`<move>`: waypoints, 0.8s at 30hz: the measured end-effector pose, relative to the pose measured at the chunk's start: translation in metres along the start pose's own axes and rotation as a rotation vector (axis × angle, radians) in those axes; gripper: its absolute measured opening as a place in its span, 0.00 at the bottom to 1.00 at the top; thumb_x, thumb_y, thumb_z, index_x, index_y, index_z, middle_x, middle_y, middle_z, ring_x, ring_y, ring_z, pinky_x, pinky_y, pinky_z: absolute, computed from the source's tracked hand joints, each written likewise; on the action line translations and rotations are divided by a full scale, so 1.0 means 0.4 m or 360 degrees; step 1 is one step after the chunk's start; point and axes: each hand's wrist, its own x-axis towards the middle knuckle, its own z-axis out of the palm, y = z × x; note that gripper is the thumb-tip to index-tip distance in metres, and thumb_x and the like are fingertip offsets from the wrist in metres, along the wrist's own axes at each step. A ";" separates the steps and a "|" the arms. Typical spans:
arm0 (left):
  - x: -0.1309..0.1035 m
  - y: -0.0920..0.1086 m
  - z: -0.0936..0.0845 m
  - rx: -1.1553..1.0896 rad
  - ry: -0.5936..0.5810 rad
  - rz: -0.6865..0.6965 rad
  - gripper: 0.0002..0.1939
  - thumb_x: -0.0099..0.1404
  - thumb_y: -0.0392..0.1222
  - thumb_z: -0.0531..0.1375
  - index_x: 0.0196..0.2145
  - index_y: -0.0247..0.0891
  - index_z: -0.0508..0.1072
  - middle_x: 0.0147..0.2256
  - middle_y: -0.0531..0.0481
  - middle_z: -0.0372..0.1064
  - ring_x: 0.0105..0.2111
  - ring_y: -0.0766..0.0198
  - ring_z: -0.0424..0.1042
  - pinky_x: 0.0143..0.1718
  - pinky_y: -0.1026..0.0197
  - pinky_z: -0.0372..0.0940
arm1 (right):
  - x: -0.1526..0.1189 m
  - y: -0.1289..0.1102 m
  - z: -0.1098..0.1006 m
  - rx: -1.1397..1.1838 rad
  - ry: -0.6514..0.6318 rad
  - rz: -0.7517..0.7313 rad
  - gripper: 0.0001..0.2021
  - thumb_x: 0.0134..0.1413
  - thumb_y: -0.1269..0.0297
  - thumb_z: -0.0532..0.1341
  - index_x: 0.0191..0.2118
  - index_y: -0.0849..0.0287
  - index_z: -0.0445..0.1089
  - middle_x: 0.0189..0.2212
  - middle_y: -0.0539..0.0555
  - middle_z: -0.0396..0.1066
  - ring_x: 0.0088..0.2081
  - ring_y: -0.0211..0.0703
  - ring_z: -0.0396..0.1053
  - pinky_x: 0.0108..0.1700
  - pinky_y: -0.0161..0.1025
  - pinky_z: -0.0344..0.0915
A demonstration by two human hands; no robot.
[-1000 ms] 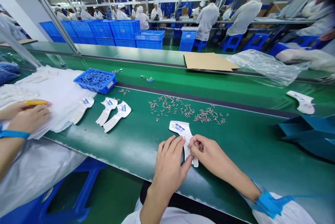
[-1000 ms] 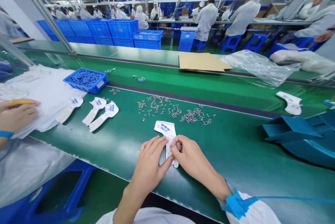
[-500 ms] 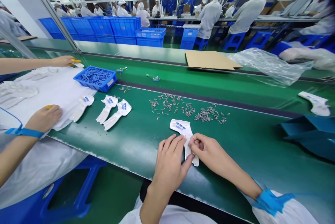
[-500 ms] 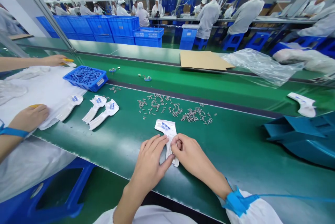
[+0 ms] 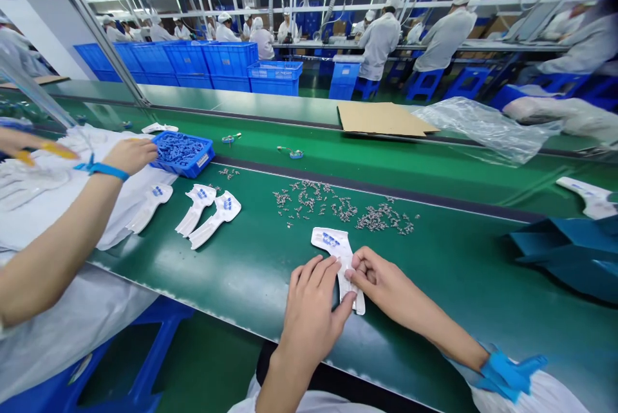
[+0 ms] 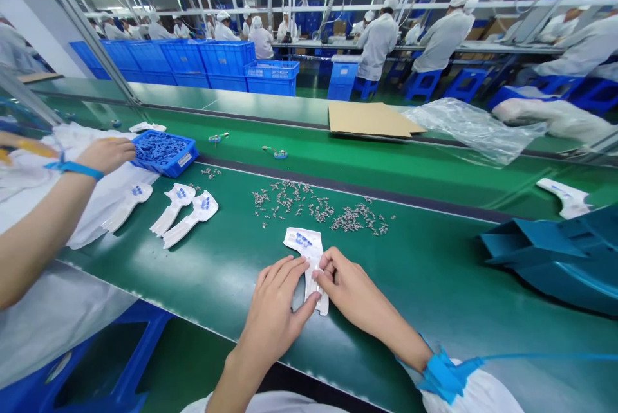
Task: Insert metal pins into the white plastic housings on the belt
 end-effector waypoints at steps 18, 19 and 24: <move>-0.034 0.011 -0.008 -0.0086 0.0247 -0.0199 0.18 0.71 0.34 0.52 0.57 0.41 0.63 0.53 0.44 0.68 0.52 0.54 0.67 0.51 0.48 0.66 | 0.378 0.041 -0.222 -0.1275 0.0274 -0.0442 0.09 0.62 0.70 0.59 0.43 0.61 0.76 0.43 0.60 0.74 0.42 0.50 0.72 0.42 0.40 0.66; -0.036 0.016 -0.008 -0.0070 0.0298 -0.0246 0.17 0.71 0.35 0.53 0.57 0.41 0.63 0.51 0.43 0.69 0.50 0.53 0.67 0.49 0.48 0.67 | 0.379 0.041 -0.222 -0.1296 0.0266 -0.0450 0.09 0.63 0.70 0.59 0.43 0.61 0.76 0.42 0.60 0.74 0.42 0.50 0.72 0.42 0.40 0.65; -0.035 0.031 0.015 0.0181 0.0395 -0.0318 0.18 0.65 0.43 0.64 0.52 0.41 0.67 0.46 0.44 0.69 0.43 0.51 0.69 0.41 0.49 0.66 | 0.381 0.033 -0.218 -0.1370 0.0219 -0.0507 0.10 0.64 0.69 0.58 0.46 0.59 0.75 0.45 0.60 0.73 0.42 0.50 0.72 0.42 0.40 0.65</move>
